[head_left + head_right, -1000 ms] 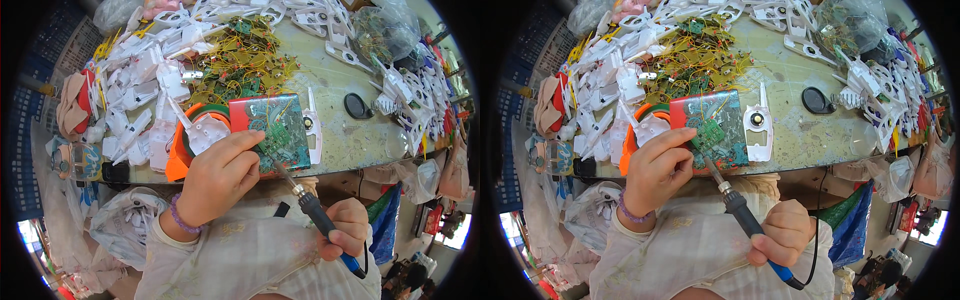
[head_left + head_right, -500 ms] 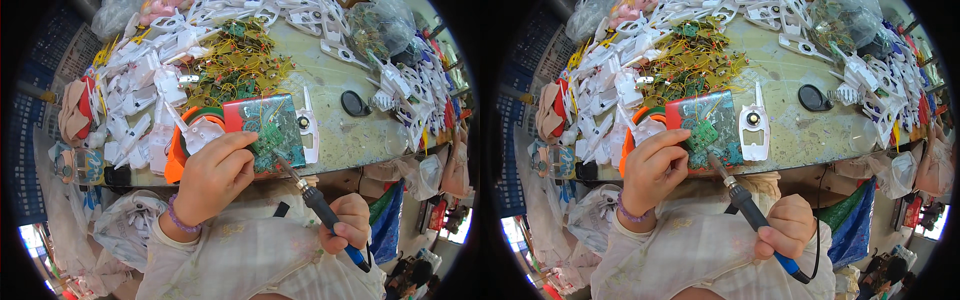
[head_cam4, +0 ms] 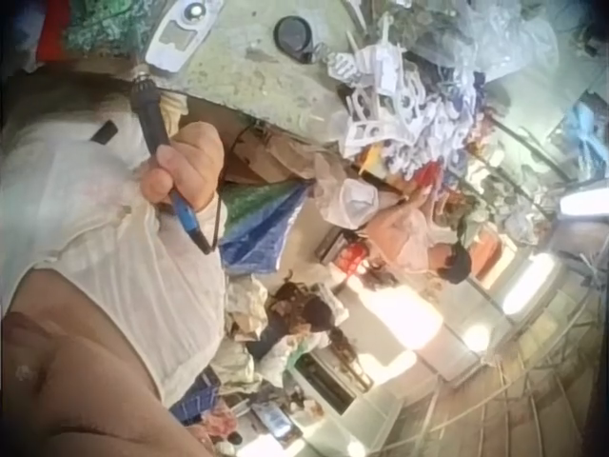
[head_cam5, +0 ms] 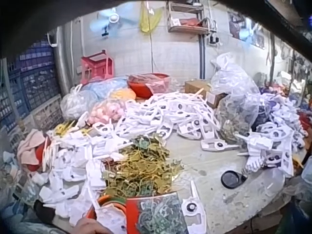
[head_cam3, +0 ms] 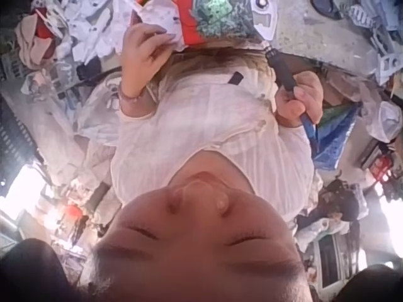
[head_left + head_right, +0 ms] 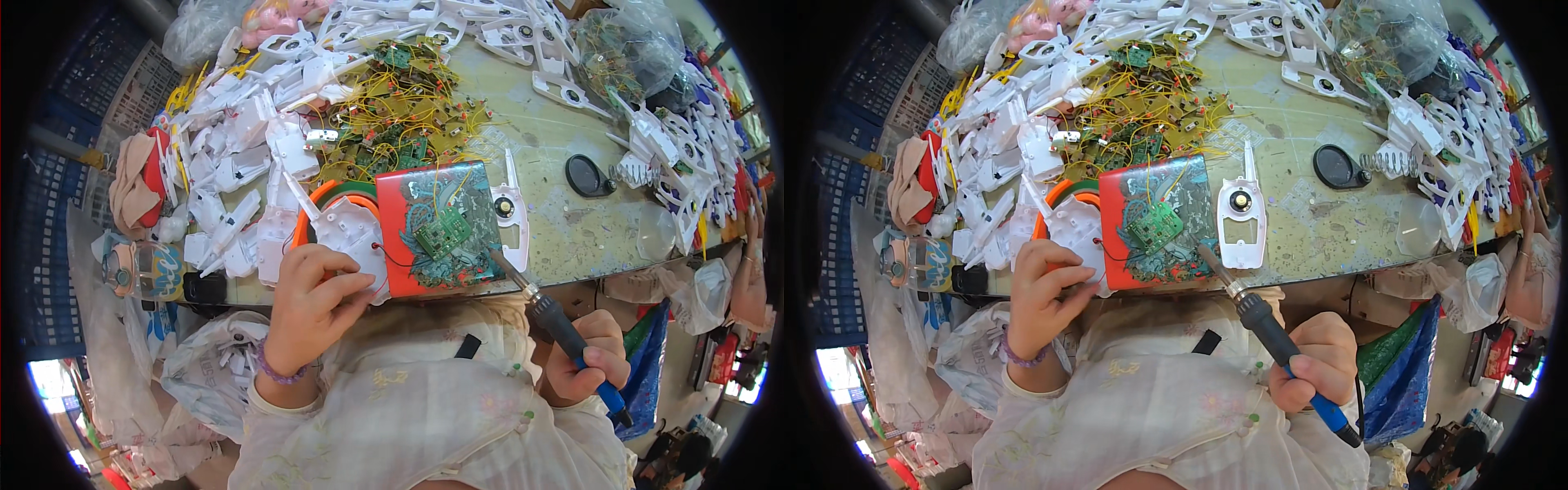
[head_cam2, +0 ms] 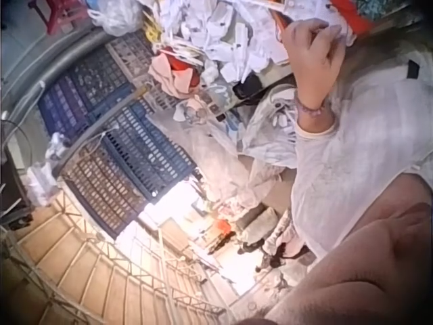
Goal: Soldering wires and components to a circuit board and toy housing at a factory workbench.
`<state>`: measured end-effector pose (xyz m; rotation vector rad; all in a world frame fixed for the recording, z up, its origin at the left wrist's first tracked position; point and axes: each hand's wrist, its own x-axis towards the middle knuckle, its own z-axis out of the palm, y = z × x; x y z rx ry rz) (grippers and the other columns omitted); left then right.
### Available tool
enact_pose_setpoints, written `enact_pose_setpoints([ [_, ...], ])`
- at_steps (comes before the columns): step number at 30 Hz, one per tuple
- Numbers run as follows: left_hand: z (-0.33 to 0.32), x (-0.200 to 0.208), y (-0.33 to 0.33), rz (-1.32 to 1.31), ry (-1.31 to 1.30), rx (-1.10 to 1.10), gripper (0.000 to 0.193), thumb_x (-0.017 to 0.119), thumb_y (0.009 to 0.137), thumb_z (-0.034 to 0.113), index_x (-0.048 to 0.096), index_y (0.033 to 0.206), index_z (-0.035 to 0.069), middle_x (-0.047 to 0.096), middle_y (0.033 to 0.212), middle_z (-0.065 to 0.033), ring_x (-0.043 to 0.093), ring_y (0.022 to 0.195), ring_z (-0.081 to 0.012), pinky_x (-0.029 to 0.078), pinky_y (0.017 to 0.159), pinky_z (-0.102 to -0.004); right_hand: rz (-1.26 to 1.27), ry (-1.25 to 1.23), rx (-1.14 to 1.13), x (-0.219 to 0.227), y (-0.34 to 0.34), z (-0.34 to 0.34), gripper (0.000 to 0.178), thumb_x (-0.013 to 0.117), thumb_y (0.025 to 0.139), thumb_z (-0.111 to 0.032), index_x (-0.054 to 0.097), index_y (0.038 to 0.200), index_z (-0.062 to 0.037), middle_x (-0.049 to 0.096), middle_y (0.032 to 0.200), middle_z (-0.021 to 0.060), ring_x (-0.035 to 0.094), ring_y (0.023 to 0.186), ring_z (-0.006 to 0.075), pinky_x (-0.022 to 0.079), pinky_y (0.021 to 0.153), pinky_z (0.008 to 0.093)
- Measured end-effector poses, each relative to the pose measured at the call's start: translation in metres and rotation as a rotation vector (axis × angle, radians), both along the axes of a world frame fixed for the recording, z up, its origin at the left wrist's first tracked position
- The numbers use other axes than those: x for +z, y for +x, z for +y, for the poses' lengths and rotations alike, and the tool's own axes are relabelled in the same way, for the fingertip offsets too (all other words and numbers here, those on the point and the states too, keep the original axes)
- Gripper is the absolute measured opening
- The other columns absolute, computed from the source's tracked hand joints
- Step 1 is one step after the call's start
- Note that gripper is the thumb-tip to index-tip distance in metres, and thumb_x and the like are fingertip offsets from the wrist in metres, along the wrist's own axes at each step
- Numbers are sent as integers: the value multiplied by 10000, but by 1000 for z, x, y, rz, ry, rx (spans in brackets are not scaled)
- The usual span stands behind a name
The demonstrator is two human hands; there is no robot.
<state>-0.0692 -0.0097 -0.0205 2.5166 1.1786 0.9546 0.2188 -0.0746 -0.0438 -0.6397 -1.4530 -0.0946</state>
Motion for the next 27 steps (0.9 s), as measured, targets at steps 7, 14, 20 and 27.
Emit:
enact_pose_setpoints([
  [7,-4,-2,11,40,174,56,258,779,596,164,641,810,128,583,823,18,516,793,-209,378,700,-346,-9,-65,-14,2,-3,-4,255,469,934,-286,455,859,-43,430,594,30,415,455,158,327,422,293],
  [14,-12,-3,13,-488,-288,126,140,698,696,1,601,780,59,635,875,-50,521,632,-105,414,566,-245,25,-33,-18,-1,-4,-1,271,497,923,-291,487,848,-31,454,581,29,432,423,154,338,385,284],
  [20,-14,2,40,-907,-591,103,94,658,754,-25,585,792,21,648,869,-67,511,601,-37,418,548,-192,30,-45,-10,3,-5,-2,275,491,925,-300,488,849,-35,455,581,28,433,421,154,342,386,280],
  [27,-6,7,43,-422,-293,115,103,646,777,-32,631,865,19,651,778,-64,582,638,-127,452,570,-229,26,-50,-16,0,0,-4,274,489,926,-304,490,866,-37,466,600,29,438,425,152,344,388,282],
])
